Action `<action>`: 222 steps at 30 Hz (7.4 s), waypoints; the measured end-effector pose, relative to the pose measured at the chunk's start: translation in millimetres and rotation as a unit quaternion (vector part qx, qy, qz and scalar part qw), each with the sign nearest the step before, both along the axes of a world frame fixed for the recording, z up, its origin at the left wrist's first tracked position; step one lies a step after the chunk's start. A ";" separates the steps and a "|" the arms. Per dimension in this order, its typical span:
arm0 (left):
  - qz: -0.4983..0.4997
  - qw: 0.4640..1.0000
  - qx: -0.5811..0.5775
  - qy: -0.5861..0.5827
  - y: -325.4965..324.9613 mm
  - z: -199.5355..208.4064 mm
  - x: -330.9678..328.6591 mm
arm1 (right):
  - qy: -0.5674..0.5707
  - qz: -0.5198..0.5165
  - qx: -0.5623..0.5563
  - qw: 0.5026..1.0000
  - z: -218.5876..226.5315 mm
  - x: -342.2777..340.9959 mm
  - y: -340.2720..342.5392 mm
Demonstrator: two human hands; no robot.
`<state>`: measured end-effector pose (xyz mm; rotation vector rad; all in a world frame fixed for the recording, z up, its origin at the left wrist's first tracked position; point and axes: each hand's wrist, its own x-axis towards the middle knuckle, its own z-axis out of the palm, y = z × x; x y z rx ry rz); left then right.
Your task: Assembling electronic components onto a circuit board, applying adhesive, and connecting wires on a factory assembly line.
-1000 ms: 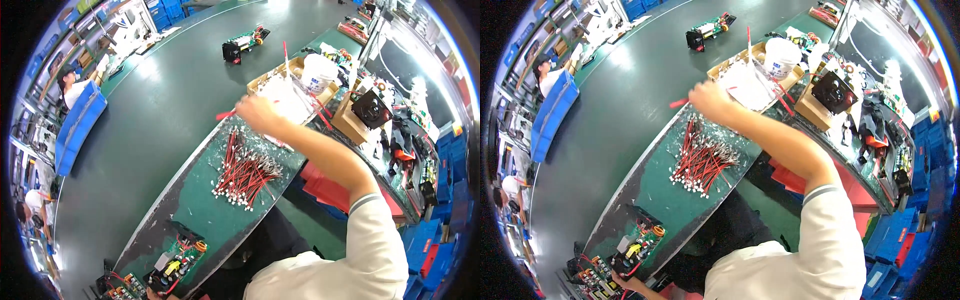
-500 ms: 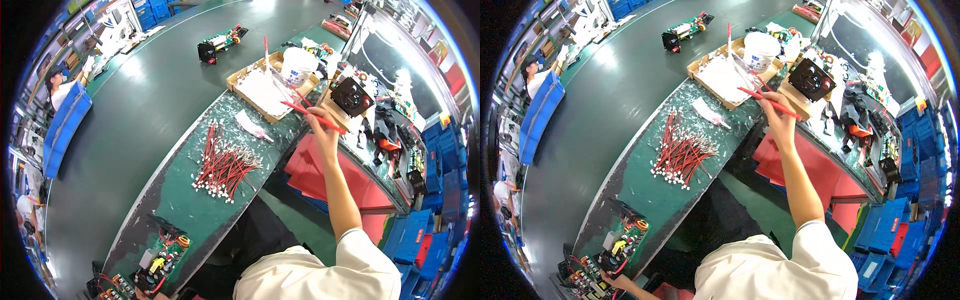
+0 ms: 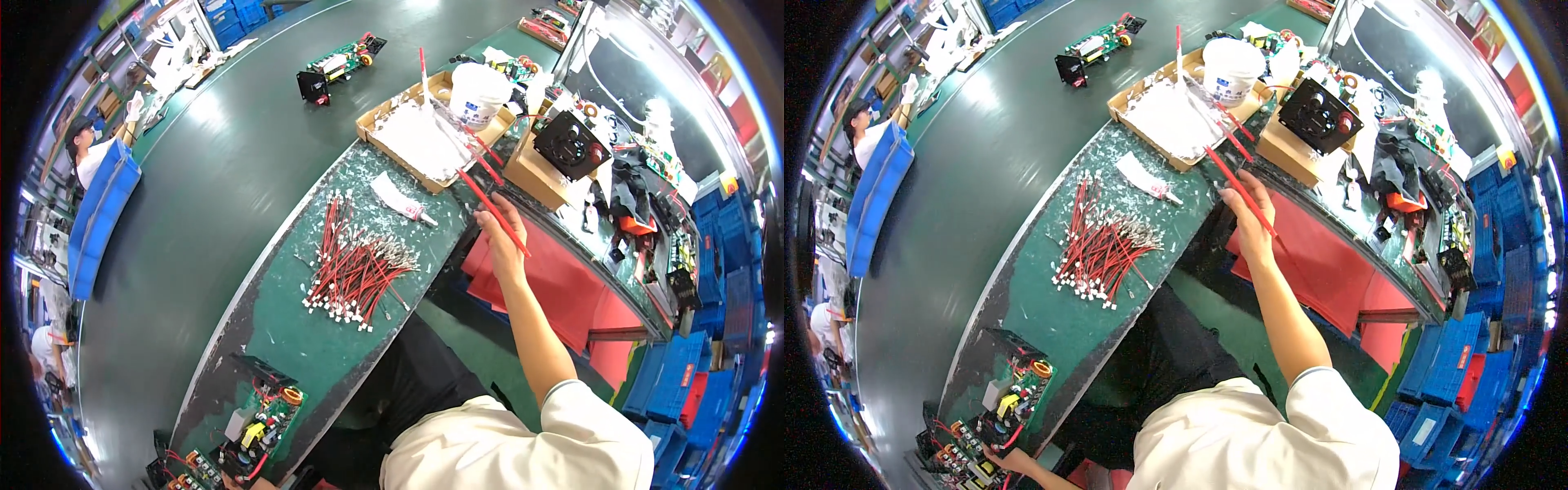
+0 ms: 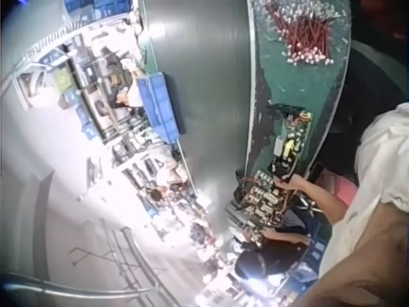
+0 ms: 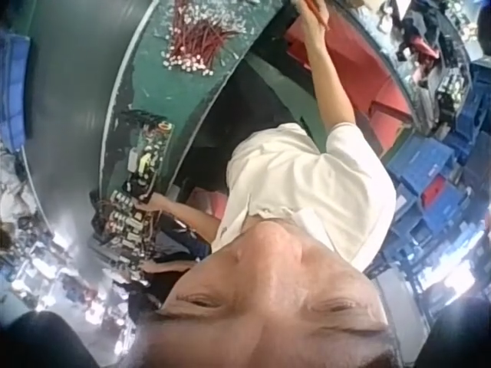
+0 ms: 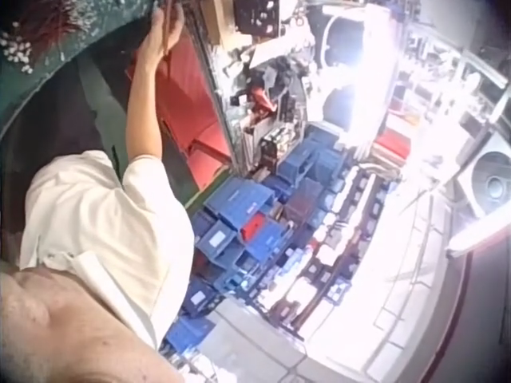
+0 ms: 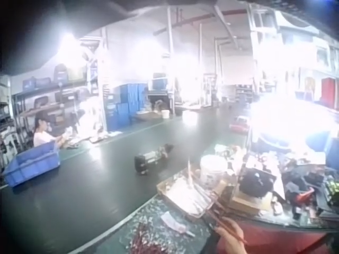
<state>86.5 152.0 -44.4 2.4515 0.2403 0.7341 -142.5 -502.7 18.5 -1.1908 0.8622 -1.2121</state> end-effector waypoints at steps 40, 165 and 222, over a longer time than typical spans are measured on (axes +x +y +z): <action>-0.018 0.999 0.045 -0.018 -4.1 11.9 -1.5 | -0.019 0.046 -0.070 0.996 -6.9 9.0 -12.0; -0.512 0.802 -0.226 0.210 -283.2 112.4 -111.7 | -0.033 -0.030 -0.056 0.997 39.6 -30.4 -3.7; -0.644 0.666 -0.170 0.337 -343.2 79.8 -146.2 | -0.175 -0.009 0.086 0.981 -2.3 -4.2 -9.0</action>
